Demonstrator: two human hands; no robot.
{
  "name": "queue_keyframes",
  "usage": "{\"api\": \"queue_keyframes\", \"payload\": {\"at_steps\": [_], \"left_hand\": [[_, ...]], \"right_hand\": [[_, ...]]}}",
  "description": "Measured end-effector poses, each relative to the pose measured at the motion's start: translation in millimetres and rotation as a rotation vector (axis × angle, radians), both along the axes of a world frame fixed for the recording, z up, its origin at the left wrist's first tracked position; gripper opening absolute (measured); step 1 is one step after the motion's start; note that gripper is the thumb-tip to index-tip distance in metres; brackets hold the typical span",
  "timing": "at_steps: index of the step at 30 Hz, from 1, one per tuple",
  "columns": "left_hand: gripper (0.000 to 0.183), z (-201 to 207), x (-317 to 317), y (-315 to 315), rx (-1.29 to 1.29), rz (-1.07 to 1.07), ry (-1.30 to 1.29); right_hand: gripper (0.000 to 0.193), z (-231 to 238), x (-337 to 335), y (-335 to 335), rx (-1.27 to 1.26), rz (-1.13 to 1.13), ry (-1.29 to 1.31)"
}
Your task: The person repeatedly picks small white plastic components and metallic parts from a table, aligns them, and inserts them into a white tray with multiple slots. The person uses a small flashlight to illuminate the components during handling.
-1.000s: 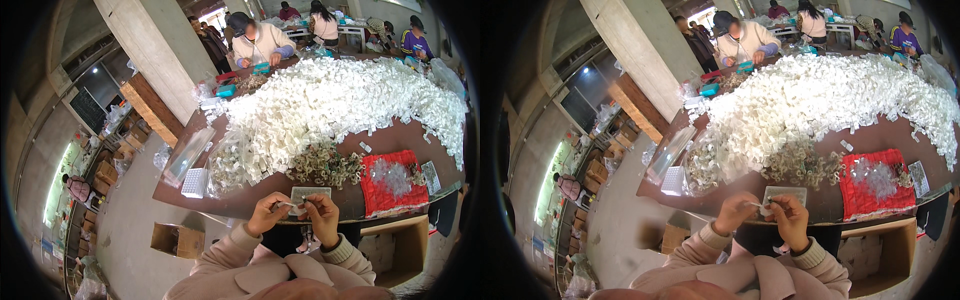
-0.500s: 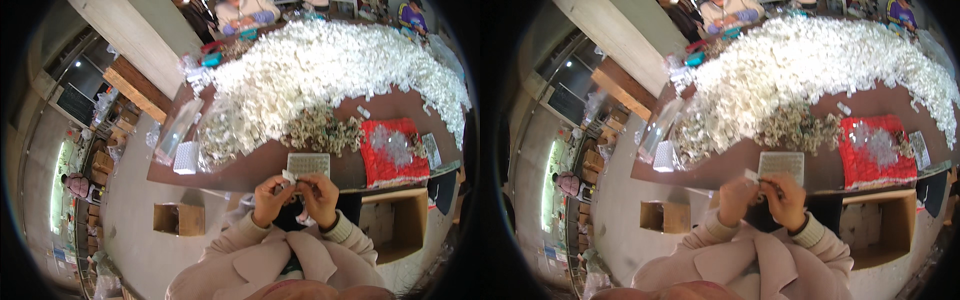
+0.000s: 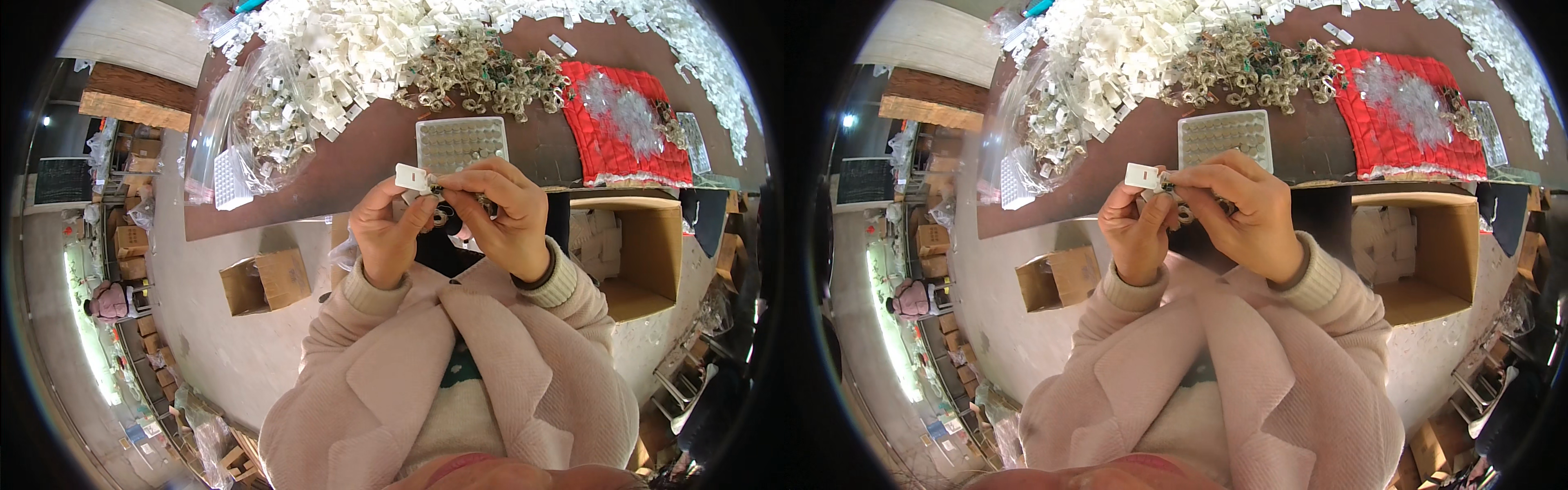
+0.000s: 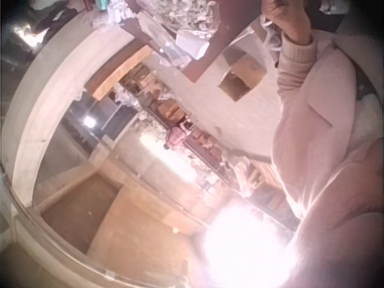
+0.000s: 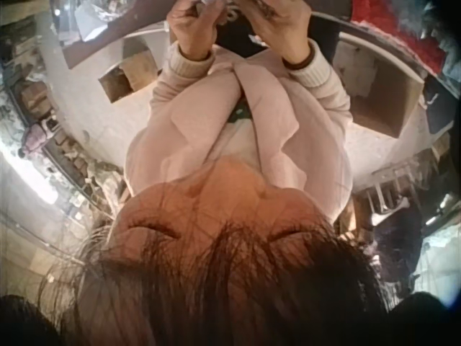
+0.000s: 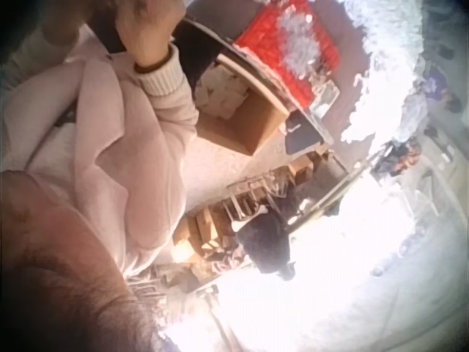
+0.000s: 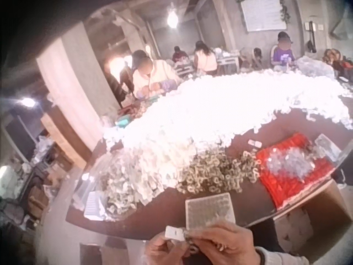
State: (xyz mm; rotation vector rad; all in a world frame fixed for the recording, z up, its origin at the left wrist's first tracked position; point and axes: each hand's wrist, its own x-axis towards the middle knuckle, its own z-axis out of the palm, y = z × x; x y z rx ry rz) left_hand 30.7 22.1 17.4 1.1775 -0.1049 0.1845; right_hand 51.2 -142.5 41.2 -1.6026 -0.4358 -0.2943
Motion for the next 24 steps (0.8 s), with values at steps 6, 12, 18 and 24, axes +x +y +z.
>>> {"api": "queue_keyframes", "payload": {"at_steps": [6,12,18,24], "left_hand": [[0.027,-12,1,5,0.081,0.047,-0.079],[0.017,-26,-1,1,-0.063,0.089,-0.037],[0.024,-15,3,-3,0.097,0.148,-0.112],[0.023,-18,-4,-12,0.094,0.213,-0.02]], "right_hand": [[0.028,-4,-3,-2,0.259,0.218,0.293],[0.028,-15,-2,-1,0.247,0.291,0.361],[0.033,-14,2,5,0.092,0.157,0.169],[0.027,-12,-7,11,-0.043,-0.03,0.122]]}}
